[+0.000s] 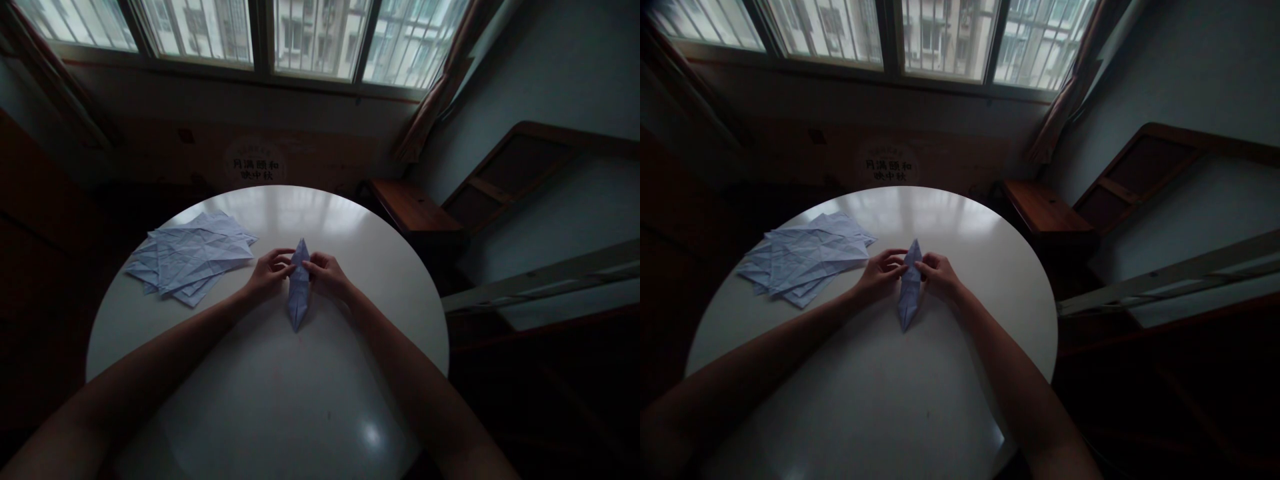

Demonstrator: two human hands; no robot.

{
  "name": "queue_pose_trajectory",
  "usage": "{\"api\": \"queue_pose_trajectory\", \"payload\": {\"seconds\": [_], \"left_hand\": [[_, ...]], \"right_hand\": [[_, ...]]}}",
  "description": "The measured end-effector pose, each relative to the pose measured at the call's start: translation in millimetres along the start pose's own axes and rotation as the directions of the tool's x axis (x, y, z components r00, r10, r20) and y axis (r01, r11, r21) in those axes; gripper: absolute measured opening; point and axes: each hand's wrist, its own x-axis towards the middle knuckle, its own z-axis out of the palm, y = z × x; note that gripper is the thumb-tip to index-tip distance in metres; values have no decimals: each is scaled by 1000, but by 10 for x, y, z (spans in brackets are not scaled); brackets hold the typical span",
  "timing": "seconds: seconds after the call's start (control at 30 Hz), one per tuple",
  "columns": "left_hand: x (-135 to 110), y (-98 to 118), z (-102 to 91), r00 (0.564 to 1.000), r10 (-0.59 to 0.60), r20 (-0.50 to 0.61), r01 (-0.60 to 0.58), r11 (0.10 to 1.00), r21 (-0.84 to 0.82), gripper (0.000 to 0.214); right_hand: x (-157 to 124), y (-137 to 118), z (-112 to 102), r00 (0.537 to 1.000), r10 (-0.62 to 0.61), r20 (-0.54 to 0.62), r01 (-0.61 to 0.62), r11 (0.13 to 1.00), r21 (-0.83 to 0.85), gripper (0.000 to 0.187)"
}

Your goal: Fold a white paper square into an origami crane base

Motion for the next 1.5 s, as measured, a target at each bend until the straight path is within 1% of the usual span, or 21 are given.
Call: {"api": "queue_pose_trajectory", "payload": {"seconds": [0.17,0.33,0.47,0.63,0.87,1.07,1.23,1.33,1.5], "left_hand": [[-12,-17,-9,1000,4,23,-4,1000,-20,50],[-12,-22,7,1000,-5,26,6,1000,-31,49],[0,-44,7,999,10,33,-8,998,-59,47],[-10,-29,-1,999,13,46,-13,1000,-6,48],[-50,27,33,987,-53,153,44,997,60,61],[-62,46,43,986,-63,152,59,998,31,63],[-71,62,38,979,-69,193,63,997,39,59],[-75,69,40,978,-71,198,62,997,55,58],[-81,85,53,977,-74,201,63,996,62,71]], "right_hand": [[7,-5,7,1000,-11,15,12,999,-34,41],[-2,-37,14,1000,8,12,-7,998,-70,44],[-16,-46,15,1000,10,12,-8,996,-90,44],[-9,-17,0,1000,-2,-1,2,994,-106,43],[-6,-27,-16,1000,-3,-8,2,995,-96,44],[-21,-59,13,1000,0,-14,-2,996,-94,46],[-16,-54,15,1000,15,-15,-16,996,-92,47],[-19,-64,12,1000,15,-15,-16,995,-97,47],[-25,-74,13,1000,11,-29,-13,996,-92,48]]}}
